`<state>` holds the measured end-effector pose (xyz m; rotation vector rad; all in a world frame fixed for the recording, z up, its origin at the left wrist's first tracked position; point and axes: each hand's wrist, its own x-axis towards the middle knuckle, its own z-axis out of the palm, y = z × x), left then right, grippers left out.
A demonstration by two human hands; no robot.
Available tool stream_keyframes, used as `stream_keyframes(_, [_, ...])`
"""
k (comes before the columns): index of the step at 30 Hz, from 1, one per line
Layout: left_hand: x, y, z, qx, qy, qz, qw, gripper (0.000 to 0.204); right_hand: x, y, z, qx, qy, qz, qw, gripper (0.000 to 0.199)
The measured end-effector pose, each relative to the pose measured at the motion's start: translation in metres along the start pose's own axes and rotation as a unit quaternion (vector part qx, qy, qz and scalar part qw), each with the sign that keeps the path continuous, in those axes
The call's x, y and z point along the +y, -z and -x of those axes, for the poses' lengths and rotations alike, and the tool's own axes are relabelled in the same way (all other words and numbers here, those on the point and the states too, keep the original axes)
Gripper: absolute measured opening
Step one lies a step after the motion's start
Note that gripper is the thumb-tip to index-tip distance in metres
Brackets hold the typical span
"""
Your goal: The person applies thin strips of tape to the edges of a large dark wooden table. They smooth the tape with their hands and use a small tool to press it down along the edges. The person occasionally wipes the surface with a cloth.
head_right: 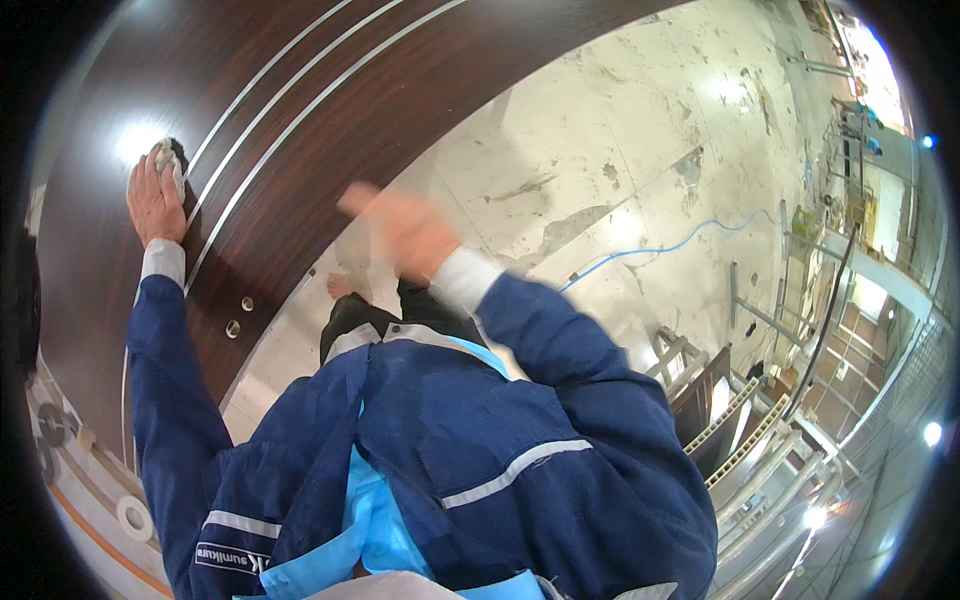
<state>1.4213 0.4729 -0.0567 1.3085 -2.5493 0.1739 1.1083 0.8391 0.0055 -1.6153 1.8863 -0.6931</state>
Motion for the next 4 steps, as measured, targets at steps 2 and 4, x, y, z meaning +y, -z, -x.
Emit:
stream_keyframes(2, [0.002,-0.001,0.001,-0.002,0.008,0.002,1.000,0.054,0.076,0.035,-0.012,0.151,-0.115,0.165,0.968,0.029])
stream_keyframes(4, [0.003,0.002,0.000,-0.002,0.008,0.011,1.000,0.055,0.134,0.067,-0.029,0.289,0.002,0.119,0.950,0.035])
